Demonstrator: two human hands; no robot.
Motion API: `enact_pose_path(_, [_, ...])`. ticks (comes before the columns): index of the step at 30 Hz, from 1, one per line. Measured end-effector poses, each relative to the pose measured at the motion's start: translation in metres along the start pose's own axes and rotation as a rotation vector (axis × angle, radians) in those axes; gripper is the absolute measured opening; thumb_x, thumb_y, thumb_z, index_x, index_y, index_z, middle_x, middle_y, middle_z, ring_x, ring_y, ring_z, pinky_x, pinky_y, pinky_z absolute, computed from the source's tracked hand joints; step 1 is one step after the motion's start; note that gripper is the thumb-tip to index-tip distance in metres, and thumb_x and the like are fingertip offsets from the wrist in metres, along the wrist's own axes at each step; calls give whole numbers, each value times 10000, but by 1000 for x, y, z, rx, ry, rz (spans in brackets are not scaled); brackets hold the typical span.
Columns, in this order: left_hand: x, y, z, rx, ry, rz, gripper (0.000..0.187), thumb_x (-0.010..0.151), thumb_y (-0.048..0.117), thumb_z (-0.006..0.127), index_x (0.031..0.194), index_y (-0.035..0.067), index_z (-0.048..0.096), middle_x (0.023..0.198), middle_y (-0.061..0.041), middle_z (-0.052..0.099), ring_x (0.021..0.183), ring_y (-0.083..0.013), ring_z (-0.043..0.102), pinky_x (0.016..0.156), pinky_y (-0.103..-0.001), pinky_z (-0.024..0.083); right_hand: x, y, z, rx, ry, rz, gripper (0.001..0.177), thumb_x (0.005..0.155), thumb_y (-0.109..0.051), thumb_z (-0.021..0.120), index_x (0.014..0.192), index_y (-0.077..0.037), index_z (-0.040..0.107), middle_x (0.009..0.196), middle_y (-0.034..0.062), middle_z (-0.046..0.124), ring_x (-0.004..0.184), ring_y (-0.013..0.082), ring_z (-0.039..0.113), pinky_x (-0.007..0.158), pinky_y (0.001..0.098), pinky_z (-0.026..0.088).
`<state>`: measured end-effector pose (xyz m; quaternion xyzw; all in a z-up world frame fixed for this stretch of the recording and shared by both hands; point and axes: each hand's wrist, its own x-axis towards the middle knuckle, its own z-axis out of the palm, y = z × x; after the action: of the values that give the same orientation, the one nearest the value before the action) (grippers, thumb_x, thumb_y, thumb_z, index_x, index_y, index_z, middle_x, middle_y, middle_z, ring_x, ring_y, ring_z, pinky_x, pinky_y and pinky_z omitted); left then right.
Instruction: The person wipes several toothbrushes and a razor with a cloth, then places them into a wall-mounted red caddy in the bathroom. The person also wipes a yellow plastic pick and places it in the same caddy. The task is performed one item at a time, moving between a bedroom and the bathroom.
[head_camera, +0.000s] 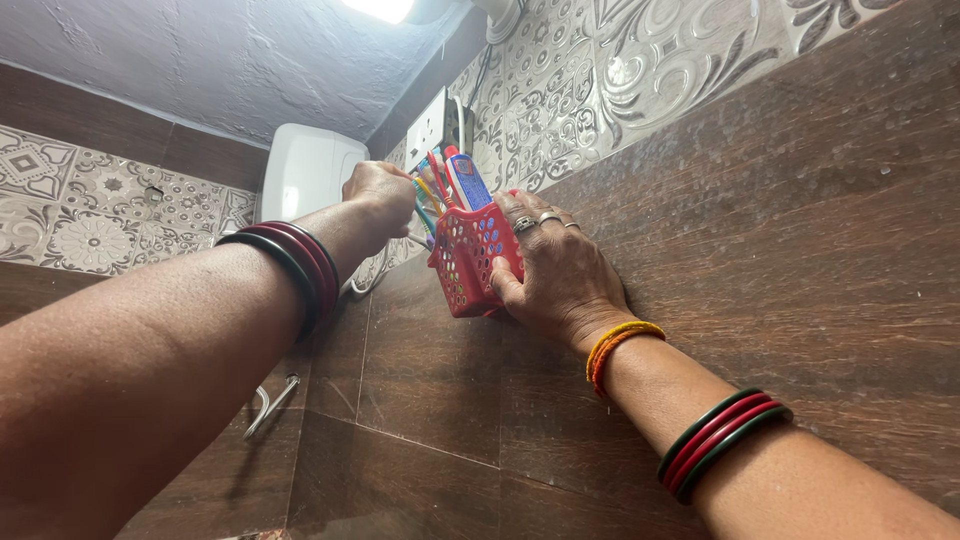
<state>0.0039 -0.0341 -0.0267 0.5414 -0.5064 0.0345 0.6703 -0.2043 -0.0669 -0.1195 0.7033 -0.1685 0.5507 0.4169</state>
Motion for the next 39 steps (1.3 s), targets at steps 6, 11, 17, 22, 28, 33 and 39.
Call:
enact_pose_path(6, [2,-19,2,-25,-96,-11,382,979,137,584,1356,194,607,1159,-77,661,936,-172,677,703,-355,662,-1,0,-1,59,13,2,666,858,-308,679,1451,-63,501,1444,259,530,1322,412,520,1083,468,439])
enact_pose_path(11, [1,-24,5,-56,-63,-19,615,966,152,567,1539,218,355,1223,-121,615,955,-203,682,707,-376,675,0,-1,-1,46,7,-5,650,885,-343,676,1451,-72,505,1451,251,526,1322,408,520,1071,467,447])
enact_pose_path(17, [-10,-27,-6,-70,-134,-135,738,937,177,669,1483,-6,206,1184,-200,554,1001,-257,683,697,-370,633,0,1,1,66,20,-14,605,923,-369,652,1429,-63,522,1448,233,541,1350,397,502,1106,464,427])
enact_pose_path(22, [-30,-19,-26,58,-89,-191,572,946,200,658,1403,-42,413,1178,-198,581,1045,-276,694,745,-373,628,-1,5,4,86,89,-43,660,941,-415,655,1452,-29,495,1464,279,503,1381,432,451,1144,474,380])
enact_pose_path(28, [-68,15,-68,174,-152,-143,481,936,205,649,1360,-7,564,1261,-229,613,1102,-303,680,805,-429,666,-1,9,7,165,227,-29,781,943,-489,668,1532,-44,415,1514,312,456,1450,478,367,1197,518,311])
enact_pose_path(33, [-119,49,-112,338,-343,-129,511,925,273,634,1368,26,571,1291,-264,634,1114,-348,696,800,-452,649,5,-4,1,221,300,139,918,895,-562,690,1593,-86,331,1556,320,363,1465,496,280,1246,611,212])
enact_pose_path(39, [-197,89,-143,563,-406,-155,503,905,302,664,1310,11,598,1221,-258,682,1074,-334,731,796,-446,656,43,-46,-22,566,245,803,922,948,-513,688,1627,-165,170,1648,240,160,1527,484,34,1120,755,126])
